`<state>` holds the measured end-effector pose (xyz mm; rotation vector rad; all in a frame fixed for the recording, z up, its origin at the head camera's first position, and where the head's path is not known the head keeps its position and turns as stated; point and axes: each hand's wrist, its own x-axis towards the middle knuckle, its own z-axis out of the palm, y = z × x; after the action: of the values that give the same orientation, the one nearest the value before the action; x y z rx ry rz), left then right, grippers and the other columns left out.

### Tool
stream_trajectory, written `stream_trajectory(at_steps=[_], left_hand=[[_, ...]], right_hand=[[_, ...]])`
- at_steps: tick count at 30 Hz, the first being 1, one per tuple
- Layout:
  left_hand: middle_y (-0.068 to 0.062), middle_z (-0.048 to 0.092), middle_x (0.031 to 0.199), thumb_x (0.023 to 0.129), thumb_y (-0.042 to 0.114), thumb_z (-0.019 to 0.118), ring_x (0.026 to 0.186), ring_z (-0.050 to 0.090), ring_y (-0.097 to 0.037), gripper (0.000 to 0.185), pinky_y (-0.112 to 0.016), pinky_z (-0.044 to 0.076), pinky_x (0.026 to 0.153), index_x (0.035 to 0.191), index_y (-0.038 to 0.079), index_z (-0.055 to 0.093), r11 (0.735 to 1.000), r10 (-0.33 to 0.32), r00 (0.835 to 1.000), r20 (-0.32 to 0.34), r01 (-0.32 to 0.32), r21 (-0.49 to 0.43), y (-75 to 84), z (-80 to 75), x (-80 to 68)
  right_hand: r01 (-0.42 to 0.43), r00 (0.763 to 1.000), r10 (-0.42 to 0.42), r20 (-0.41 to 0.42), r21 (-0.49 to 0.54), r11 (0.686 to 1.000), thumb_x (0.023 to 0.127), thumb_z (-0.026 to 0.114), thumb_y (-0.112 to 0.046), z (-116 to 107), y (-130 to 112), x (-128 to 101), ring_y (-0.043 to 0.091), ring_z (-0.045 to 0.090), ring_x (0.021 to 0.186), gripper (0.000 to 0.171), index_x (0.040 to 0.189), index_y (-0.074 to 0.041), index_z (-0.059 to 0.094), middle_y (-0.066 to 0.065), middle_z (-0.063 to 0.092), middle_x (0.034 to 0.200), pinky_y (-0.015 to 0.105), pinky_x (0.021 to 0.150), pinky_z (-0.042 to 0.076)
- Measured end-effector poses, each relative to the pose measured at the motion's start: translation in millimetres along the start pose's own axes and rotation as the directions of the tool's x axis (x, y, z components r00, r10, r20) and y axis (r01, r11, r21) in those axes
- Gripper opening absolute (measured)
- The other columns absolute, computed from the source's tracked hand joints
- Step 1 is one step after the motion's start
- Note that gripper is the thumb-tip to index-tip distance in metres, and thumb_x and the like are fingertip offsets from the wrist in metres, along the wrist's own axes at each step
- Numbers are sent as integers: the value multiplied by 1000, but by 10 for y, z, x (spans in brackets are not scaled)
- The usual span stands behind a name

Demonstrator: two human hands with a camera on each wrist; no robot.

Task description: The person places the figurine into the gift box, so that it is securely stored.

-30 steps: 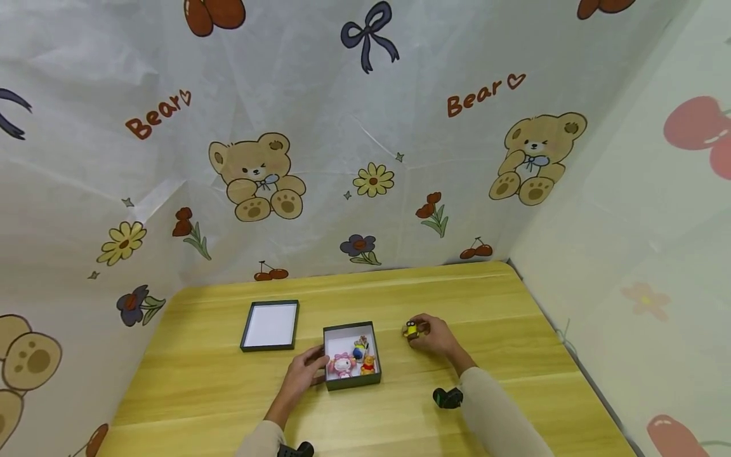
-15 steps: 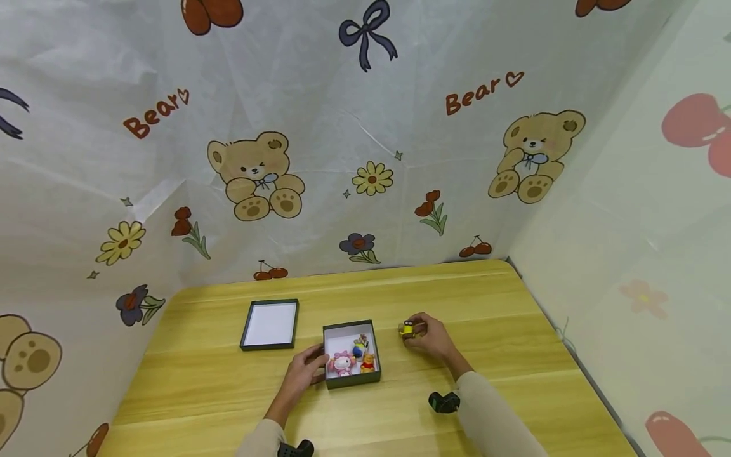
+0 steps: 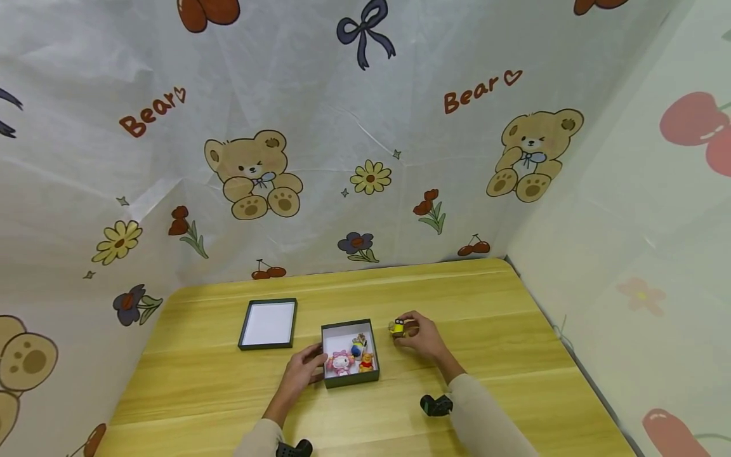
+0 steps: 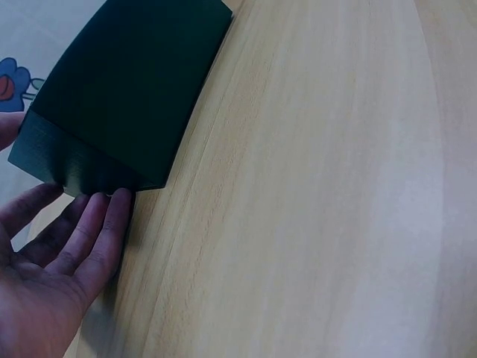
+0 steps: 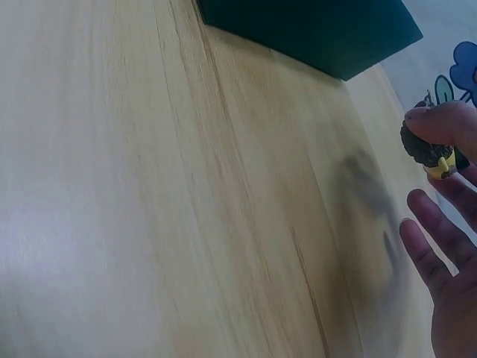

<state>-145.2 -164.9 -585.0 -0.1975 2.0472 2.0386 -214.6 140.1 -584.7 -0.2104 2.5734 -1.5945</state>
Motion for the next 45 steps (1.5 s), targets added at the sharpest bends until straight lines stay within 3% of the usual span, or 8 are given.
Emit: stream_trajectory(at_steps=[5,9,19,29,45], left_hand=[[-37,46,133,96,9,55,108,58,-29,50,-40,56,84,136,-17,40,1000,-4,1000,5,4,12,203,29,-120],[-37,46,133,97,9,55,107,58,-29,50,-40,56,84,136,-17,40,1000,-6,1000,5,6,17,267,46,-167],[-37,45,133,97,9,55,108,58,-30,51,-42,56,84,137,-18,37,1000,6,1000,22,-6,12,208,20,-126],[-32,48,135,96,18,60,108,58,-27,54,-38,57,82,138,-12,42,1000,-11,1000,-28,11,17,-98,-7,68],[-34,45,136,97,16,57,110,57,-29,54,-40,56,83,139,-14,40,1000,-17,1000,-4,17,17,-47,-13,36]], right_hand=[[-4,1000,5,-7,14,1000,73,83,-4,44,-29,4,24,62,87,46,113,-3,60,14,65,100,35,76,55],[-14,1000,14,-7,12,1000,73,83,-5,64,-44,6,22,61,86,47,114,-5,60,13,64,100,35,76,55],[27,1000,-26,4,-18,999,74,83,-10,79,-85,-14,20,59,86,47,116,-7,63,10,63,101,33,74,53],[23,1000,-23,-9,-16,1000,74,83,-9,106,-178,-13,22,58,86,47,116,-7,62,10,62,102,32,74,53],[96,995,-96,4,24,995,73,84,-9,192,-287,-26,28,58,98,48,115,-5,63,10,62,108,39,82,53]])
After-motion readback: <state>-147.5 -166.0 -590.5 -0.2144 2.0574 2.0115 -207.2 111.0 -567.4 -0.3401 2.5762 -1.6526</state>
